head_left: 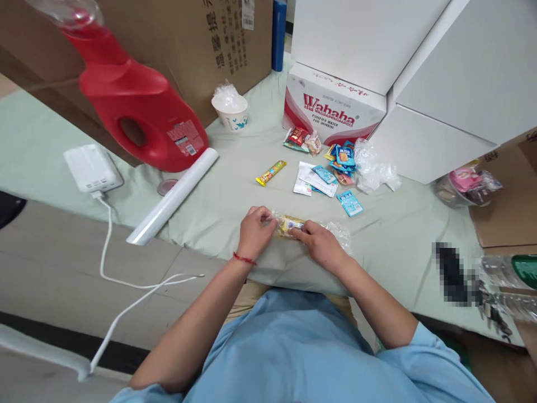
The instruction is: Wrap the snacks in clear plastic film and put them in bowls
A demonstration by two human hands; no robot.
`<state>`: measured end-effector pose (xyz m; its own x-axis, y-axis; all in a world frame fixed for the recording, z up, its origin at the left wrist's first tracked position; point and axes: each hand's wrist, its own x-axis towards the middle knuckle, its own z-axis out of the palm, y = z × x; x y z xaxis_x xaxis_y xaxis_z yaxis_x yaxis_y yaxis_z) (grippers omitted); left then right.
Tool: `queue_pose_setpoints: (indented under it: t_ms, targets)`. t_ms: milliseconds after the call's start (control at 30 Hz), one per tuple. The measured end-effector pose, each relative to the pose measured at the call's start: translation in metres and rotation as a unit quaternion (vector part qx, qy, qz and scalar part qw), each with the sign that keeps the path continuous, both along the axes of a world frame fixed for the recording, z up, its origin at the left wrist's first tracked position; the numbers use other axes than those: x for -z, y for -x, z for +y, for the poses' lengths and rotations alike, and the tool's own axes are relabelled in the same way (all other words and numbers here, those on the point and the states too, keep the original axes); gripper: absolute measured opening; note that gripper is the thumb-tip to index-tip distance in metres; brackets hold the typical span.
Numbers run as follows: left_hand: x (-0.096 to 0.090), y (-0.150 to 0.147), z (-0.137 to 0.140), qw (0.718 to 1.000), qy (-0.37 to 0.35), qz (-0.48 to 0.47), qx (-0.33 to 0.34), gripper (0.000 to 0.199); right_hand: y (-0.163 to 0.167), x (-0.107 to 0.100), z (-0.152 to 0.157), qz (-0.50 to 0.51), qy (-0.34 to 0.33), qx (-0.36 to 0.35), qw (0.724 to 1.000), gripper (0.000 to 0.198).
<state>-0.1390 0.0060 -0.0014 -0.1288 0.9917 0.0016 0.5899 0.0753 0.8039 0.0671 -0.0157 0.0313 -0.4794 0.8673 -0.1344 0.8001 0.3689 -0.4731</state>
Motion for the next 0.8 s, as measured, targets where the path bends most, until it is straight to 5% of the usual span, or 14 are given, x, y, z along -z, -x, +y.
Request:
queue_pose_setpoints:
  t_ms: [200, 500, 633, 733, 800]
  targets:
    - [-0.015, -0.031, -0.020, 0.997, -0.071, -0.014, 0.037, 0.006, -0.002, 0.012, 0.000, 0.028, -0.019, -0.010, 0.999, 0.028]
    - [0.004, -0.063, -0.062, 0.937, -0.197, 0.242, 0.158, 0.040, -0.029, 0.011, -0.031, 0.134, -0.050, -0.039, 0.989, 0.032]
    - [0.018, -0.060, -0.067, 0.916, -0.216, 0.284, 0.185, 0.048, -0.053, 0.008, -0.030, 0.192, -0.005, 0.109, 0.975, 0.031]
    - [0.024, -0.060, -0.067, 0.910, -0.221, 0.296, 0.188, 0.050, -0.065, 0.015, -0.016, 0.134, -0.105, 0.264, 0.949, 0.040]
    - [0.025, -0.060, -0.067, 0.910, -0.220, 0.300, 0.184, 0.050, -0.070, 0.024, -0.008, 0.071, -0.165, 0.300, 0.937, 0.047]
